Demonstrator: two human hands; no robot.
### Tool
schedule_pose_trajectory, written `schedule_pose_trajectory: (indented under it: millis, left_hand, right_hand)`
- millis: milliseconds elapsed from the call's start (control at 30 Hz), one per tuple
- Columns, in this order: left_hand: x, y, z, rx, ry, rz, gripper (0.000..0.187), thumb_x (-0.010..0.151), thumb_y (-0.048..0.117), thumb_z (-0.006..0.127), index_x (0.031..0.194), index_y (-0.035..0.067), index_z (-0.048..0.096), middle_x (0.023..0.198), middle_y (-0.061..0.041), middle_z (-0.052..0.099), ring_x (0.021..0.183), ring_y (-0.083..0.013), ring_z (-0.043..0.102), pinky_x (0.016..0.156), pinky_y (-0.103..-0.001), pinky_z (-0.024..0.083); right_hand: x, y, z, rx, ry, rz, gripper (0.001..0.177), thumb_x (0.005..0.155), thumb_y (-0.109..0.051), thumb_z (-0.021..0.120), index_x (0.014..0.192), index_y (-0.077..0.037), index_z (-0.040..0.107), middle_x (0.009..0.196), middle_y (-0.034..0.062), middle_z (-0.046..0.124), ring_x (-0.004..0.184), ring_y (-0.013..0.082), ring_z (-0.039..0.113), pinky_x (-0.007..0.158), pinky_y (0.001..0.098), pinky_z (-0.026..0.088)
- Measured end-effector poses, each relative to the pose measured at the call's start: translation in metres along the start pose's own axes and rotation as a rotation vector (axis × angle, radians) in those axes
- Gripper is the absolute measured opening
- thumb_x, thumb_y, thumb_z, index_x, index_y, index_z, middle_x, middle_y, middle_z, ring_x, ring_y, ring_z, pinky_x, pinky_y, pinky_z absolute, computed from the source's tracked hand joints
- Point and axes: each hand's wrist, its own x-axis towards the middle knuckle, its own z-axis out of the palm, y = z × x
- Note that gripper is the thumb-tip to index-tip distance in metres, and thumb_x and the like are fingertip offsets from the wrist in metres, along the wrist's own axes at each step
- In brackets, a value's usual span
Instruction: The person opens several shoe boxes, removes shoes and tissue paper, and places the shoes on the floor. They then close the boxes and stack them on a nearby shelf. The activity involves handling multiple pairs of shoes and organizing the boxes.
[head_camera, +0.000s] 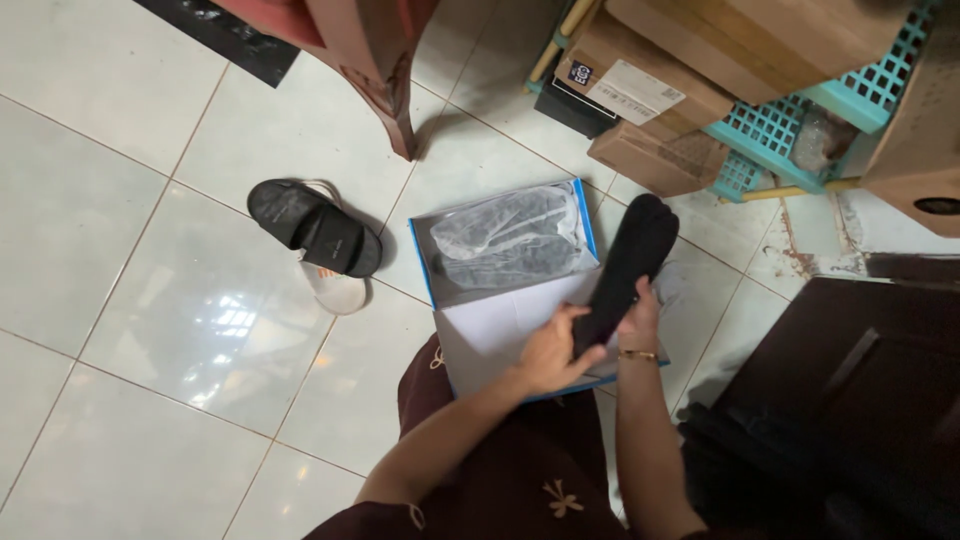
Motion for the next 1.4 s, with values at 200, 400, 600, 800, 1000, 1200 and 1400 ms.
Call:
schedule_pose_trajectory:
  millis: [200, 400, 600, 800, 1000, 1200, 1400]
  left_hand:
    - [0.044, -0.112, -0.023, 0.518, 0.015, -0.167, 0.075, 0.091, 0.055, 0.063, 0.147, 0.012, 0.040, 0.145, -0.023, 0.038, 0.133, -0.0424, 0.042, 0.107, -0.051, 0.034]
    - [0.032, -0.203, -0.069, 0.656, -0.228, -1.008, 0.099, 0.090, 0.077, 0.040, 0.164, 0.020, 0.008, 0.166, -0.026, -0.013, 0.153, -0.0460, 0.012, 0.122, -0.057, 0.017]
    - [0.020, -0.220, -0.069, 0.636, -0.209, -0.991, 0.103, 0.084, 0.080, 0.048, 0.166, 0.030, 0.011, 0.164, -0.029, -0.021, 0.155, -0.0513, 0.005, 0.125, -0.052, 0.019]
    - [0.016, -0.268, -0.075, 0.613, 0.083, -0.708, 0.072, 0.087, 0.053, 0.065, 0.146, 0.018, 0.046, 0.143, -0.031, 0.044, 0.134, -0.0524, 0.043, 0.116, -0.053, 0.038]
    - [0.037, -0.289, -0.084, 0.432, 0.503, -0.904, 0.050, 0.088, 0.025, 0.066, 0.127, -0.003, 0.051, 0.108, -0.033, 0.069, 0.104, -0.0496, 0.066, 0.094, -0.051, 0.052]
    - [0.037, -0.279, -0.083, 0.498, 0.386, -0.984, 0.047, 0.089, 0.021, 0.061, 0.133, 0.005, 0.057, 0.114, -0.031, 0.069, 0.110, -0.0477, 0.066, 0.097, -0.050, 0.052]
    - [0.046, -0.242, -0.066, 0.584, 0.560, -0.636, 0.103, 0.077, 0.033, 0.085, 0.145, -0.016, 0.025, 0.138, -0.040, 0.046, 0.126, -0.0510, 0.051, 0.107, -0.050, 0.045]
  right_hand:
    - [-0.017, -0.023, -0.009, 0.499, -0.295, 0.041, 0.064, 0.098, -0.041, 0.073, 0.146, -0.002, 0.055, 0.125, 0.0133, 0.069, 0.113, 0.0257, 0.069, 0.099, 0.0397, 0.056]
    - [-0.004, -0.034, 0.004, 0.543, -0.223, 0.114, 0.064, 0.097, -0.048, 0.071, 0.139, -0.002, 0.057, 0.118, 0.0093, 0.071, 0.104, 0.0217, 0.069, 0.091, 0.0366, 0.058]
    - [-0.006, -0.023, 0.021, 0.370, -0.028, 0.045, 0.061, 0.098, -0.048, 0.070, 0.136, -0.001, 0.059, 0.111, 0.0083, 0.070, 0.098, 0.0196, 0.069, 0.085, 0.0322, 0.058]
    - [-0.001, -0.021, 0.009, 0.428, -0.050, 0.083, 0.062, 0.098, -0.048, 0.071, 0.134, 0.001, 0.061, 0.107, 0.0108, 0.071, 0.093, 0.0215, 0.069, 0.080, 0.0324, 0.058]
    - [-0.003, -0.021, 0.008, 0.409, 0.139, 0.049, 0.059, 0.097, -0.049, 0.071, 0.129, -0.001, 0.064, 0.107, 0.0095, 0.071, 0.093, 0.0219, 0.070, 0.082, 0.0334, 0.059]
    - [0.001, -0.023, 0.025, 0.394, 0.139, -0.030, 0.050, 0.100, -0.043, 0.068, 0.129, -0.002, 0.063, 0.113, 0.0115, 0.071, 0.099, 0.0234, 0.070, 0.088, 0.0340, 0.059]
    - [0.000, -0.023, 0.033, 0.250, 0.217, -0.081, 0.051, 0.099, -0.041, 0.069, 0.131, -0.002, 0.061, 0.116, 0.0113, 0.069, 0.103, 0.0235, 0.069, 0.092, 0.0344, 0.058]
